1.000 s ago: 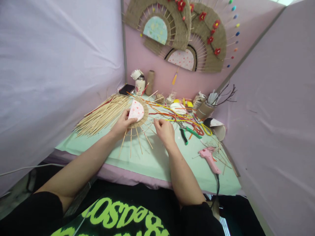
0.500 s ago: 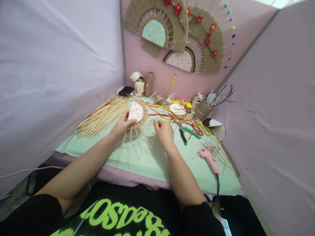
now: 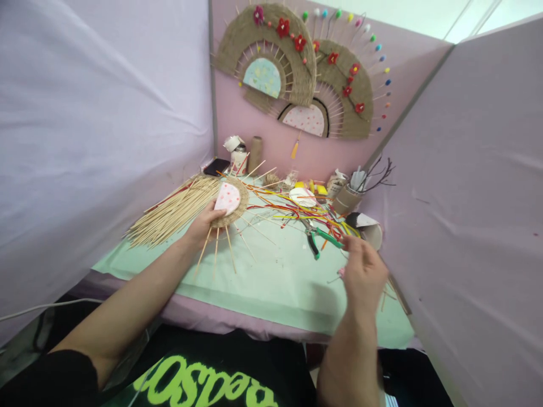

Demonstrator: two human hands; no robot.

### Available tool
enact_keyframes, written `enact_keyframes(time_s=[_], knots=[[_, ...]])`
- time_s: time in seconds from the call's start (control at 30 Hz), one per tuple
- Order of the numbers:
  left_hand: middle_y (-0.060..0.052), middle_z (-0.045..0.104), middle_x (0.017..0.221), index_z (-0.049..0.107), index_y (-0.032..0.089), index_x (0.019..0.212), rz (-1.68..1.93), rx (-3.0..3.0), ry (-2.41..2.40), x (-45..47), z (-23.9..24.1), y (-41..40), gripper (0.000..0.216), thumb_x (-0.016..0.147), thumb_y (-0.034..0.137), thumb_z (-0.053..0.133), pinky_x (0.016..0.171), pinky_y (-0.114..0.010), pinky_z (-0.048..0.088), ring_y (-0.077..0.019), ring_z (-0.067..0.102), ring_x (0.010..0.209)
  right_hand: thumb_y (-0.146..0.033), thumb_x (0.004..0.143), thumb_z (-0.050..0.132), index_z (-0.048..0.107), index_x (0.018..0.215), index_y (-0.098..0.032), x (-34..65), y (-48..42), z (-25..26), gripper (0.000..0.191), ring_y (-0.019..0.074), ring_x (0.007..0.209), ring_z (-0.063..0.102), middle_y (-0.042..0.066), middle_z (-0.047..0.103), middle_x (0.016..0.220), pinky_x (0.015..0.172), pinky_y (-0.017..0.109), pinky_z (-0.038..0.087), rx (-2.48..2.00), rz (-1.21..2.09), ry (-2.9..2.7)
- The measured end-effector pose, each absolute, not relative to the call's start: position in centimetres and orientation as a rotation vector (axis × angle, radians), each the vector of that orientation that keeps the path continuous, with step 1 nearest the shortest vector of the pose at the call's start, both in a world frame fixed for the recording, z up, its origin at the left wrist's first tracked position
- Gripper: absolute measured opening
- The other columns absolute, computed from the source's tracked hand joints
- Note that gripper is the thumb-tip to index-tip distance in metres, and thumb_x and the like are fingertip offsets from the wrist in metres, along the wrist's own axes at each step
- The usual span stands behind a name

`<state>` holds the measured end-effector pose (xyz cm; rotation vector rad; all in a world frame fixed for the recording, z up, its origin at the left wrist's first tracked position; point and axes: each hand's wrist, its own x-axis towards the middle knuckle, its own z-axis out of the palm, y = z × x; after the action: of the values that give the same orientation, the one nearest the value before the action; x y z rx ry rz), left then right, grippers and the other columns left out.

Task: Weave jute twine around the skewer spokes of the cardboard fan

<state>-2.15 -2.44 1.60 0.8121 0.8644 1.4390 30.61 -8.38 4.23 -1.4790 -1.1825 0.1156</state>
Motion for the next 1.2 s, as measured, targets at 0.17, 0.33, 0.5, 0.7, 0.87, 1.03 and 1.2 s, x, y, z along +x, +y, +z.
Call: enact_keyframes(time_s=[0.17, 0.33, 0.5, 0.7, 0.87, 1.03, 1.2], knots=[[0.003, 0.068, 0.090, 0.059, 0.028, 0.113, 1.451, 0.734, 0.818, -2.3, 2.2, -2.4, 0.052, 0.063, 0.022, 0.072, 0.050, -0.019, 0.041, -0.0086, 0.056, 0.059, -0.038, 0.067, 0.058, 0.065, 0.072, -0.023, 37.8, -11.4, 3.7, 0.017, 0.0318, 0.082, 0.069, 0.014, 0.071, 0.085, 0.082, 0.050, 0.054, -1.427, -0.034, -0.591], [0.000, 0.068, 0.082, 0.061, 0.024, 0.115, 1.445, 0.661, 0.821, -2.4, 2.7, -2.4, 0.048, 0.067, 0.018, 0.068, 0.054, -0.021, 0.048, -0.0109, 0.061, 0.061, -0.032, 0.063, 0.050, 0.052, 0.060, -0.030, 39.6, -13.6, 4.9, 0.004, 0.0319, 0.074, 0.068, 0.012, 0.067, 0.074, 0.070, 0.055, 0.053, -1.314, -0.204, -0.511], [0.000, 0.069, 0.083, 0.060, 0.023, 0.116, 1.451, 0.613, 0.884, -2.6, 2.8, -2.3, 0.049, 0.068, 0.017, 0.067, 0.058, -0.024, 0.053, -0.0118, 0.063, 0.060, -0.027, 0.057, 0.043, 0.040, 0.055, -0.027, 39.0, -12.8, 5.0, 0.003, 0.0208, 0.052, 0.055, 0.003, 0.047, 0.053, 0.051, 0.040, 0.045, -1.159, -0.215, -0.535], [0.000, 0.069, 0.084, 0.061, 0.023, 0.117, 1.439, 0.652, 0.851, -2.6, 2.9, -2.3, 0.048, 0.070, 0.017, 0.065, 0.059, -0.023, 0.053, -0.0113, 0.064, 0.062, -0.038, 0.074, 0.043, 0.051, 0.060, -0.021, 39.5, -12.4, 2.9, 0.023, 0.0195, 0.062, 0.056, 0.007, 0.061, 0.066, 0.060, 0.033, 0.044, -1.669, 0.027, -1.035], [-0.001, 0.070, 0.085, 0.059, 0.024, 0.120, 1.442, 0.686, 0.814, -2.4, 2.9, -2.5, 0.052, 0.069, 0.016, 0.065, 0.056, -0.023, 0.051, -0.0117, 0.062, 0.060, -0.054, 0.064, 0.052, 0.066, 0.101, -0.011, 41.9, -10.8, -0.6, 0.059, 0.0336, 0.094, 0.061, 0.021, 0.065, 0.105, 0.081, 0.044, 0.047, -2.193, 0.088, -1.437], [-0.001, 0.069, 0.086, 0.059, 0.025, 0.120, 1.420, 0.682, 0.779, -2.4, 2.6, -2.5, 0.052, 0.069, 0.019, 0.069, 0.055, -0.023, 0.049, -0.0111, 0.061, 0.060, -0.066, 0.062, 0.052, 0.067, 0.101, -0.008, 42.3, -8.9, -2.8, 0.071, 0.0376, 0.095, 0.062, 0.022, 0.068, 0.100, 0.081, 0.048, 0.047, -2.329, 0.116, -1.614], [-0.001, 0.068, 0.086, 0.061, 0.026, 0.117, 1.405, 0.721, 0.753, -2.5, 2.3, -2.5, 0.048, 0.070, 0.022, 0.071, 0.051, -0.021, 0.046, -0.0092, 0.058, 0.056, -0.067, 0.063, 0.050, 0.070, 0.082, -0.015, 41.1, -8.7, -2.3, 0.059, 0.0358, 0.081, 0.064, 0.018, 0.070, 0.084, 0.070, 0.045, 0.048, -2.298, 0.151, -1.666]])
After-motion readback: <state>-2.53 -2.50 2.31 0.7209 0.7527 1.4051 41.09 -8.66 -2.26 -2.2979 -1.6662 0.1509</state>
